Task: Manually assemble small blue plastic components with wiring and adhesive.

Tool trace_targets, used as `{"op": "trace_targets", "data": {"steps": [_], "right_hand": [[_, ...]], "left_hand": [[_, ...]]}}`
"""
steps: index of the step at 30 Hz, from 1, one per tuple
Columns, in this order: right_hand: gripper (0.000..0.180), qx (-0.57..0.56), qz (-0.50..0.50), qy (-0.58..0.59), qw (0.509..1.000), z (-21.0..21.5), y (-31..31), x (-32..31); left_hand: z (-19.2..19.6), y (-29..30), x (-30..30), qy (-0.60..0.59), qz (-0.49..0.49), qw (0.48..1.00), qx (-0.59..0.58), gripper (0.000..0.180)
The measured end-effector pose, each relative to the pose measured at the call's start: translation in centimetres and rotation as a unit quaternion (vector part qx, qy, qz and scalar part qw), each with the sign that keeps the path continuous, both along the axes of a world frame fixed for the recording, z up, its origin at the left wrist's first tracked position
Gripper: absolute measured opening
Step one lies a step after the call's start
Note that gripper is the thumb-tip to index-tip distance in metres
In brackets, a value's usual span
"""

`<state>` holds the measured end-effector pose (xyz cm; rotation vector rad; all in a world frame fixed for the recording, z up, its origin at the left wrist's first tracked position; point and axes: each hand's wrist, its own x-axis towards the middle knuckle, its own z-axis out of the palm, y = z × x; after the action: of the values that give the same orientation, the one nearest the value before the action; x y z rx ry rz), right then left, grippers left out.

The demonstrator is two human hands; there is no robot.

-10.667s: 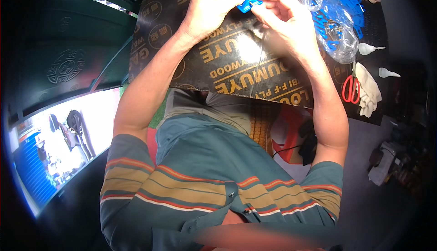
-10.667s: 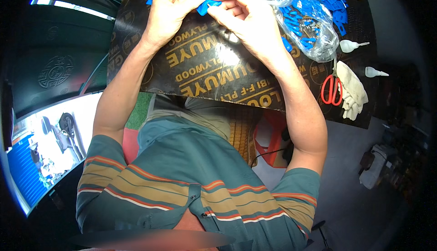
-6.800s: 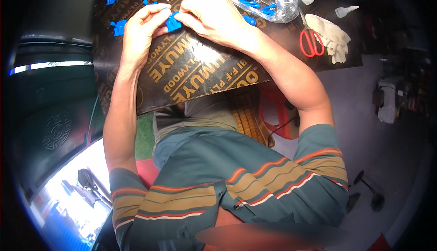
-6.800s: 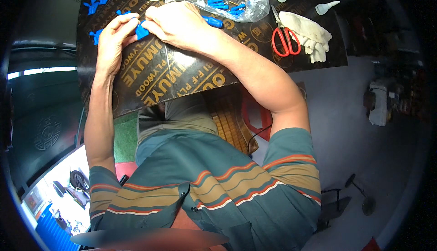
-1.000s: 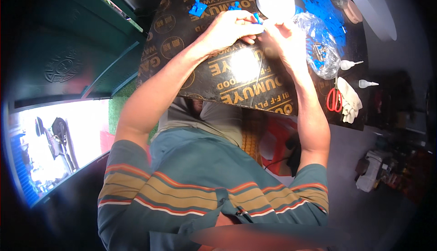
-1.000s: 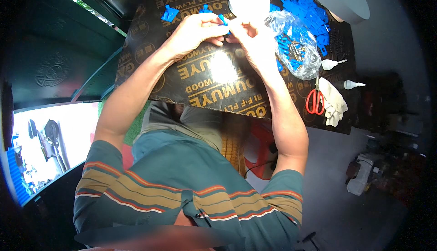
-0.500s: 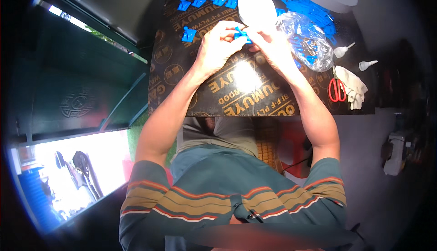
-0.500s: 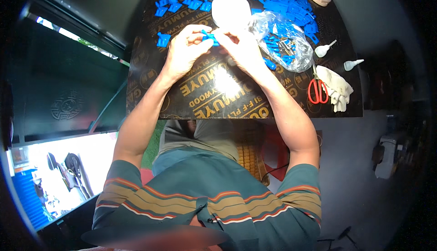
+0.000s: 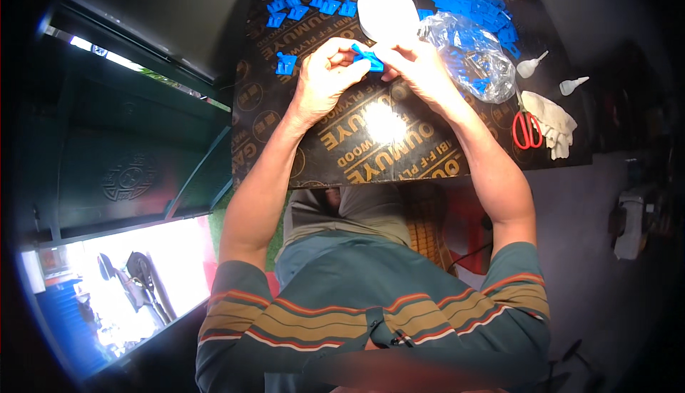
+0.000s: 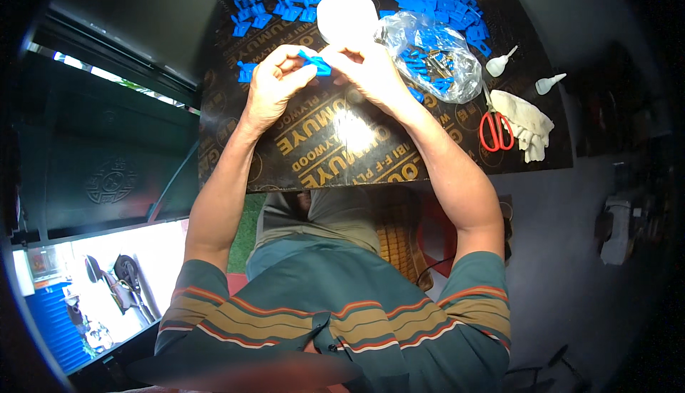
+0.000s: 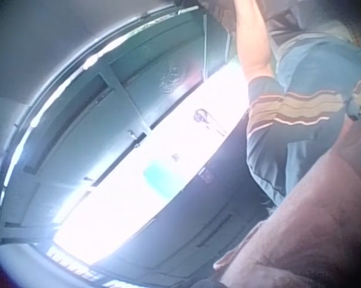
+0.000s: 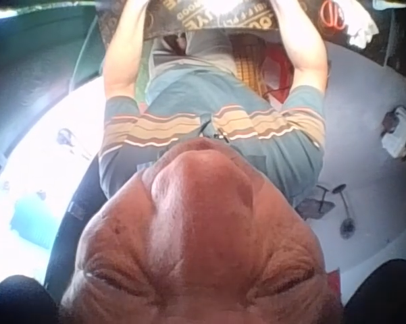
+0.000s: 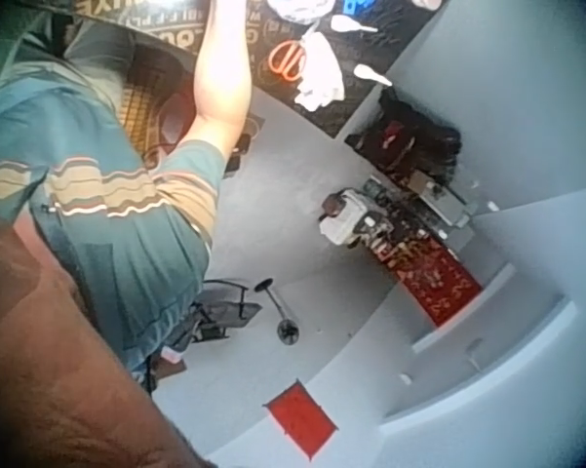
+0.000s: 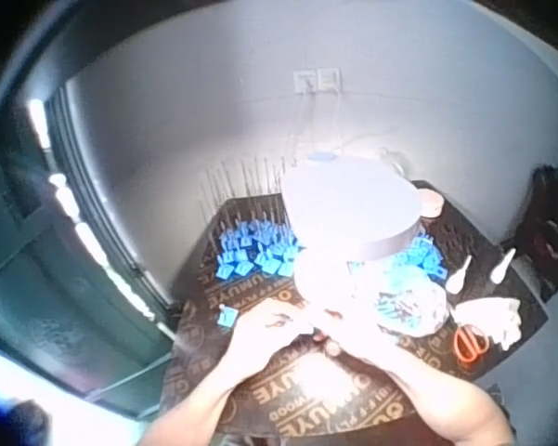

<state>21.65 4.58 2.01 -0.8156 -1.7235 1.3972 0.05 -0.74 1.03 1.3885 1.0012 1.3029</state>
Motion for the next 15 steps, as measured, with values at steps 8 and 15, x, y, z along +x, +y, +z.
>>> {"op": "trace_targets", "data": {"steps": [8,15], "right_hand": [[0.03,-0.014,0.012,-0.002,1.0,0.63,0.05,0.62],[0.029,-0.046,0.036,0.024,0.998,0.24,0.3,0.2]], "left_hand": [[0.3,0.16,-0.05,-0.002,-0.017,1.0,-0.005,0.031],[-0.43,0.42,-0.53,-0.018,0.0,1.0,-0.026,0.039]]}}
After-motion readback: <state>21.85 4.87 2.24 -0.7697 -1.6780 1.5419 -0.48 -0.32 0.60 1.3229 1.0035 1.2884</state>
